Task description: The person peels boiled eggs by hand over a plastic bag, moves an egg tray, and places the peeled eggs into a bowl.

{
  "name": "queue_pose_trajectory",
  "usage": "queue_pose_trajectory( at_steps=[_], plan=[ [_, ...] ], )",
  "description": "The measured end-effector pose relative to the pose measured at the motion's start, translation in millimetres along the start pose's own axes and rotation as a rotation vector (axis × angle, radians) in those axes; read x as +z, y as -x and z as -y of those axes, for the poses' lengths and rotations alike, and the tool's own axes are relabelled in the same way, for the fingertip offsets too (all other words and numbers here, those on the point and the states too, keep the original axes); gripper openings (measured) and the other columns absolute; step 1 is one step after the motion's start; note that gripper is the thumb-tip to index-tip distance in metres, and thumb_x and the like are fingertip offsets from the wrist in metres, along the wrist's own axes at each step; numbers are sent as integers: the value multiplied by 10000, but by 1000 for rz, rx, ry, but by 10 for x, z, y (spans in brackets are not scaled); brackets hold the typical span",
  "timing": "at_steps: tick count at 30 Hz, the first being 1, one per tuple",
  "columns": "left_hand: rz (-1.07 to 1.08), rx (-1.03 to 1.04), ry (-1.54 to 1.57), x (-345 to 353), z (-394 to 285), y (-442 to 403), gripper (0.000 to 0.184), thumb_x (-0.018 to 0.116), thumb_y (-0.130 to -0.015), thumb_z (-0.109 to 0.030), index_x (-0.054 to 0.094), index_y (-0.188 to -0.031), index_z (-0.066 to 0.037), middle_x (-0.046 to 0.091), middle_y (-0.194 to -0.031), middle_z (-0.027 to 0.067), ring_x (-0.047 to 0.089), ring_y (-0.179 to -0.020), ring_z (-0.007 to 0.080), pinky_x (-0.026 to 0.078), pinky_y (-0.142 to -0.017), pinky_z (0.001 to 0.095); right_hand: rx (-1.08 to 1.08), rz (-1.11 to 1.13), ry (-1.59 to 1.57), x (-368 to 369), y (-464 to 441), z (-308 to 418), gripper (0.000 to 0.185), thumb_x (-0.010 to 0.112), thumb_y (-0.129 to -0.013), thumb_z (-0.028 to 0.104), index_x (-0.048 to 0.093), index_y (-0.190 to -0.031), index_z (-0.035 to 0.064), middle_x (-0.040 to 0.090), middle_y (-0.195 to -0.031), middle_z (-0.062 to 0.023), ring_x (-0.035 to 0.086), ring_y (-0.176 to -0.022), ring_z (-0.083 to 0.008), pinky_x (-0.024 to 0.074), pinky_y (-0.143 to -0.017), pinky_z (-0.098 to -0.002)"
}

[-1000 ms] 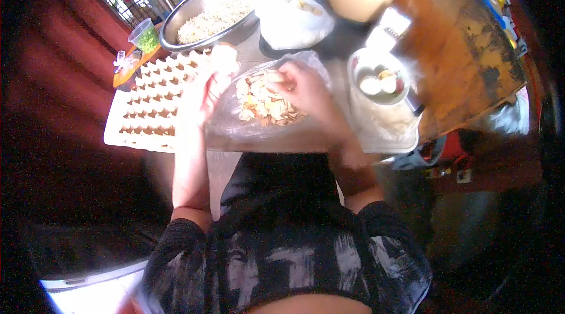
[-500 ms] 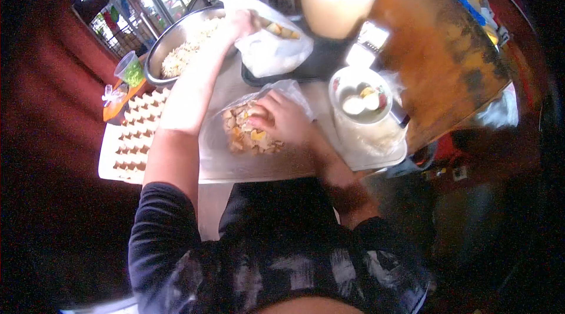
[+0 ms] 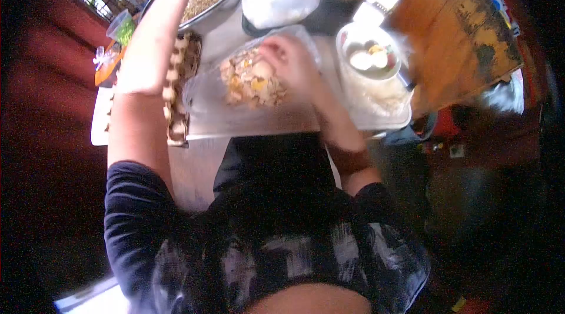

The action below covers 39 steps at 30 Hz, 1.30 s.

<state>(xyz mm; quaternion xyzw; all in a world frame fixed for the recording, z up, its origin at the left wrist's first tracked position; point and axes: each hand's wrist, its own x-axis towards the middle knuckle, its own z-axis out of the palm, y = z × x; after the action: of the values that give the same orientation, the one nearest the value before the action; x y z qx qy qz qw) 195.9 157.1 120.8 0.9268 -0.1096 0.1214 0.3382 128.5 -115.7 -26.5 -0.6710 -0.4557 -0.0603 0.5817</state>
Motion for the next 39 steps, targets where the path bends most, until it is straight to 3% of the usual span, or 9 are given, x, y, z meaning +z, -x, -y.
queue_pose_trajectory(
  at_steps=[2, 5, 9, 11, 16, 20, 23, 33, 39],
  plan=[
    [74, -43, -143, -35, -534, 373, 199, 569, -800, -46, 615, -985, 10, 647, -834, 72, 588, -866, 148, 468, -812, 298, 69, 17, -40, -59, -31, 87, 228, 635, -834, 225, 631, -916, 12, 649, -847, -134, 637, -784, -225, 504, -685, -313],
    [191, -123, 70, 64, -1215, 1009, 316, 559, -835, -78, 576, -1142, -7, 663, -935, 85, 596, -874, 132, 455, -851, 282, 100, 71, 33, -209, -25, 316, 232, 630, -837, 219, 639, -950, 17, 658, -865, -136, 640, -799, -205, 506, -697, -305],
    [462, -228, -48, 481, -1281, 1810, 323, 660, -766, -158, 585, -1054, -32, 629, -941, 111, 611, -893, 247, 477, -803, 337, 85, 136, 130, -365, 78, 378, 256, 612, -848, 248, 646, -1012, 54, 666, -889, -127, 645, -777, -211, 505, -717, -317],
    [456, 96, -398, 809, -1189, 2261, 361, 683, -744, -181, 578, -1060, -40, 623, -938, 135, 614, -884, 299, 485, -782, 372, 88, 167, 250, -467, 129, 412, 260, 595, -856, 264, 647, -1022, 71, 666, -912, -122, 649, -804, -235, 503, -738, -328],
    [156, 194, -903, 1240, -1018, 2722, 424, 707, -700, -204, 563, -1073, -61, 612, -958, 137, 598, -899, 318, 487, -776, 406, -30, 279, 511, -623, 315, 466, 284, 543, -825, 83, 591, -1098, 20, 623, -1030, -162, 605, -926, -282, 462, -806, -346],
    [184, 126, -818, 1210, -889, 2726, 382, 693, -709, -203, 574, -1045, -64, 598, -997, 129, 586, -928, 324, 487, -780, 415, -391, 379, 1026, -637, 474, 250, 401, 515, -730, 5, 569, -1127, 30, 604, -1089, -122, 555, -1042, -268, 405, -885, -381],
    [357, 11, -655, 1079, -961, 2677, 339, 678, -732, -215, 583, -1022, -67, 583, -1020, 121, 581, -938, 324, 485, -779, 431, -378, 541, 1158, -658, 443, 404, 359, 525, -748, 32, 587, -1102, 33, 590, -1133, -92, 511, -1115, -217, 364, -921, -393],
    [238, 37, -771, 1508, -975, 2799, 376, 679, -737, -212, 570, -1058, -50, 568, -1052, 86, 563, -1017, 250, 465, -849, 367, -486, 734, 1129, -648, 388, 339, 243, 542, -790, 114, 652, -1007, 111, 599, -1121, -24, 496, -1121, -212, 330, -931, -451],
    [315, 2, -245, 1233, -785, 2560, 193, 628, -804, -155, 592, -977, -76, 608, -957, 91, 601, -925, 254, 465, -789, 354, -458, 761, 864, -801, 216, 193, 113, 577, -790, 125, 658, -868, 137, 630, -978, -7, 511, -1043, -211, 299, -922, -410]
  ],
)
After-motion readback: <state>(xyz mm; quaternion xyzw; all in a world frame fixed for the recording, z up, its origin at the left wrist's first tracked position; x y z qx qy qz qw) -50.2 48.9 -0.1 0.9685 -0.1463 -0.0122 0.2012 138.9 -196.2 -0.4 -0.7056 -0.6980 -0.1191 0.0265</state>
